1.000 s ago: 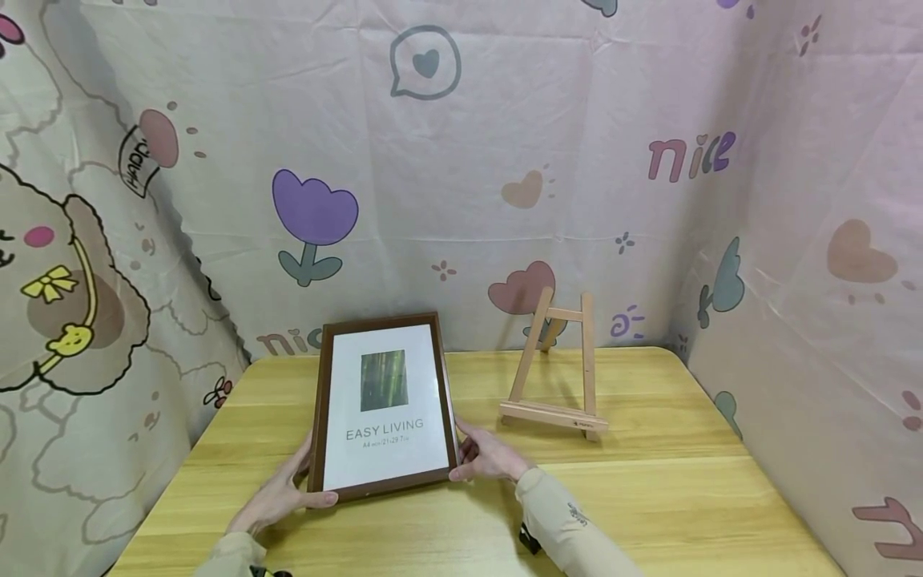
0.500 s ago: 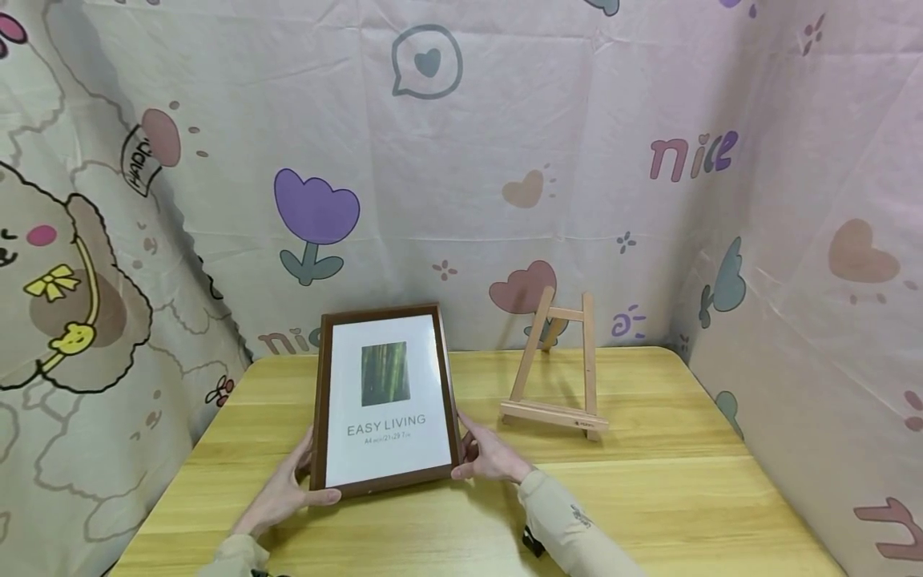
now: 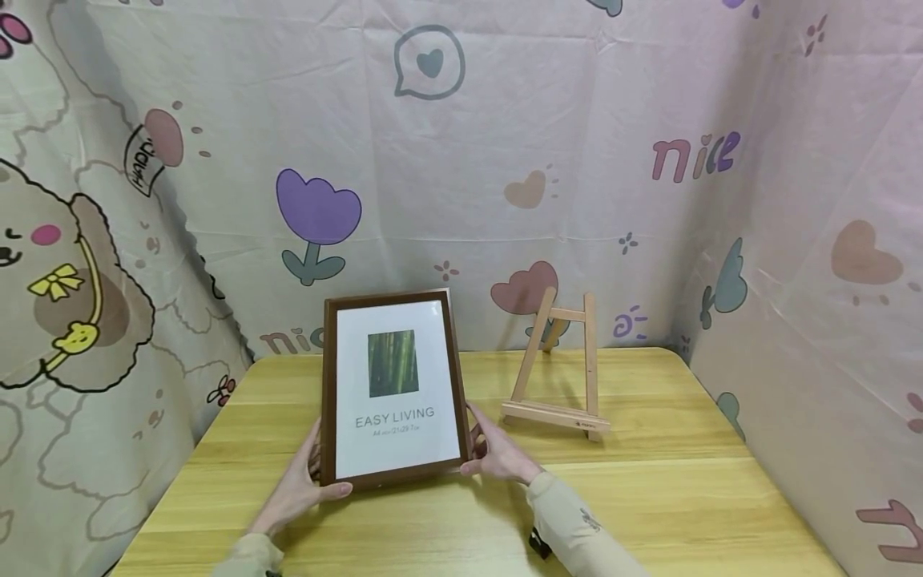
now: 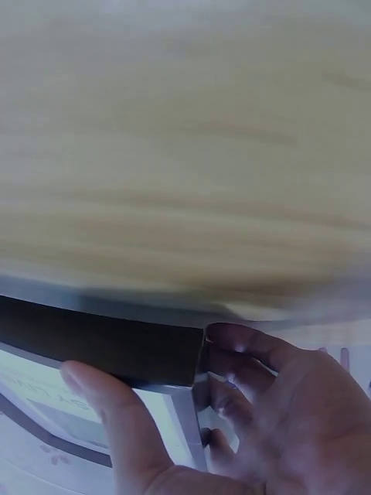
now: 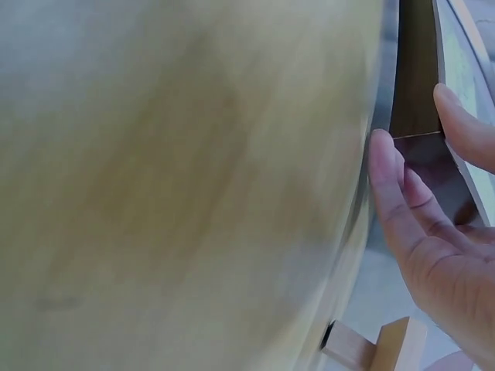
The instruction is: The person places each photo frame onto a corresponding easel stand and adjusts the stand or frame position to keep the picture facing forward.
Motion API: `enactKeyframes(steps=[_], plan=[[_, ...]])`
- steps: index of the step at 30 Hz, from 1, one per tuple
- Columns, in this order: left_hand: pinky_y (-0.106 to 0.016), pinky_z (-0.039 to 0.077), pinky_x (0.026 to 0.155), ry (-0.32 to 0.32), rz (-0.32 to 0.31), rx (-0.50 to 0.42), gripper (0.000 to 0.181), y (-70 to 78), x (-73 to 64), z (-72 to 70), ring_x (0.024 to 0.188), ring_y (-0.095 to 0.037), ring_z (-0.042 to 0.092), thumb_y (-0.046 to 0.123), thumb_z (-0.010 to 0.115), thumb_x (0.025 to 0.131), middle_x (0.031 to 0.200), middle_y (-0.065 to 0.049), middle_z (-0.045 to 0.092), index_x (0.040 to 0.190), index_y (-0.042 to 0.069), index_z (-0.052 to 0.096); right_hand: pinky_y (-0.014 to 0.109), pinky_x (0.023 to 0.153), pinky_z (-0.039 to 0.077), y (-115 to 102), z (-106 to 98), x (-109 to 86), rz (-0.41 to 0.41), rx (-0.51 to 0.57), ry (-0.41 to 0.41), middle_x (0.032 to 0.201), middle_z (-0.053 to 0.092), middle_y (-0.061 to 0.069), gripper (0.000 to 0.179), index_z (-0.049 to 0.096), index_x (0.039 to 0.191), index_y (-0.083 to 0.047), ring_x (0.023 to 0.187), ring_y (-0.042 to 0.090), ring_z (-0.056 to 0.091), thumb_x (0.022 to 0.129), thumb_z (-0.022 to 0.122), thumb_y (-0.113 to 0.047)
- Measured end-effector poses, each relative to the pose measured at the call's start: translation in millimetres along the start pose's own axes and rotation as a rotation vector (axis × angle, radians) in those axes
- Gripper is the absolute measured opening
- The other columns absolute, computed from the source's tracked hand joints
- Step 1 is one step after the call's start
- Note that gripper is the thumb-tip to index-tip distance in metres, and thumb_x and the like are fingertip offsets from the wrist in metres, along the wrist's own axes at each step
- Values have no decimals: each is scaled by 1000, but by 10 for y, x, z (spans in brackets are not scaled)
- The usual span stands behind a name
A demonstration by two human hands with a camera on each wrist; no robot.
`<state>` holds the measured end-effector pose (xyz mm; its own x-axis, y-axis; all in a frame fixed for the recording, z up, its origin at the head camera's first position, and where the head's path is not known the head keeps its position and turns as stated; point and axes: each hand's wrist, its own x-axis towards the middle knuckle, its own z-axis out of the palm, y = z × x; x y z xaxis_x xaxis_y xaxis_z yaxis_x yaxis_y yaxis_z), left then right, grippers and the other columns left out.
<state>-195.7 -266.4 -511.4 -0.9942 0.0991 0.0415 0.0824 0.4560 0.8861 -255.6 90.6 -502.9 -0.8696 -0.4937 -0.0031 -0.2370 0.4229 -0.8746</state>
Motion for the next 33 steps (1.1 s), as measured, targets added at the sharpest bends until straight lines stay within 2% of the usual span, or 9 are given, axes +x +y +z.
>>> enactKeyframes(steps=[7,14,24,33], plan=[[-69,32,115,17,-19,-28,132,64,27,67,142,-63,27,8,89,73,157,-44,15,162,7,-8,25,66,58,19,-59,-48,-7,21,22,105,56,12,116,9,163,-19,77,17,64,75,82,1],[-74,28,112,47,50,-74,128,104,13,150,143,-66,16,7,86,76,160,-42,5,162,11,-8,23,68,57,42,-104,-68,-46,43,53,106,55,16,115,9,163,-15,79,17,61,76,81,3],[-73,30,111,84,123,-101,126,136,73,256,143,-65,19,4,84,77,164,-34,5,163,16,-6,24,73,58,92,-152,-114,-107,97,102,105,57,21,113,13,163,-16,80,16,58,75,79,7],[-72,25,115,104,190,-55,127,189,127,346,146,-59,18,5,85,76,165,-32,7,163,19,-5,21,70,56,124,-246,-171,-128,161,127,102,54,26,112,14,163,-17,78,16,54,75,77,10]])
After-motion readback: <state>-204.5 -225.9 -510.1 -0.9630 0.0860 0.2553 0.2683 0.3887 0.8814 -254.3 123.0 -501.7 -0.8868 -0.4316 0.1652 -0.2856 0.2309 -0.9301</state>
